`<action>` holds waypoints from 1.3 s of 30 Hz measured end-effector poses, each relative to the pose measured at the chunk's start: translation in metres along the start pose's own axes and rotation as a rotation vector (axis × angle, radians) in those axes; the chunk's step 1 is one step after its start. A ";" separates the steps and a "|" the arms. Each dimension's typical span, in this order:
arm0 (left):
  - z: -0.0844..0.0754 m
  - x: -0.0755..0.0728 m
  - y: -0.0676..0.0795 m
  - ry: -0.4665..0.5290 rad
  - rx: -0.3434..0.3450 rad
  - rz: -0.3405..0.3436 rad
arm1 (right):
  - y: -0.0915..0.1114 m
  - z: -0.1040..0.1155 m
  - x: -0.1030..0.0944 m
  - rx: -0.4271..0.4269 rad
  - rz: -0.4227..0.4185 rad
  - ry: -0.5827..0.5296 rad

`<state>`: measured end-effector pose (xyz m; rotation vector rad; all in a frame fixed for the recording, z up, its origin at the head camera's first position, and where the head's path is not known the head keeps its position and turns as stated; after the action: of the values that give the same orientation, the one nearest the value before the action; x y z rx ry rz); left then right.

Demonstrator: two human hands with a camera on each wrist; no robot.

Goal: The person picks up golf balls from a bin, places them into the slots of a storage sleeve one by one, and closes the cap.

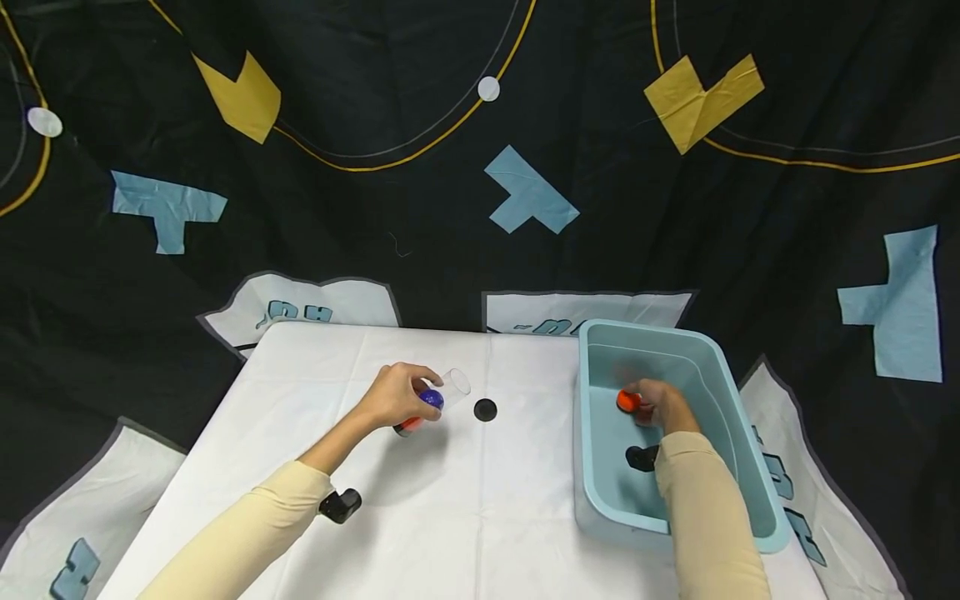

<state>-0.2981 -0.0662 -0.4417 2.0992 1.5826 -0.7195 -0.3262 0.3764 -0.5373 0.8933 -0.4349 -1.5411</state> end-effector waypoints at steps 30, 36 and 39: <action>-0.003 0.002 0.004 -0.010 -0.006 -0.004 | 0.041 0.043 -0.002 -0.107 0.214 -0.161; -0.004 0.002 0.004 -0.024 0.017 -0.012 | 0.060 0.064 -0.002 -0.178 0.285 -0.132; -0.006 0.002 0.003 -0.026 0.016 -0.009 | 0.072 0.074 -0.001 -0.191 0.301 -0.112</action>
<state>-0.2936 -0.0625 -0.4380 2.0874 1.5780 -0.7619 -0.3337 0.3474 -0.4385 0.5665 -0.4706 -1.3326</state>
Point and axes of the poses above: each hand's wrist, its own y-axis away from the middle knuckle, its own x-axis out of the palm, z = x × y, the point moved 7 cm from there along -y, towards the middle knuckle, and after that the axes turned 7 degrees about y, right-handed, at the moved point
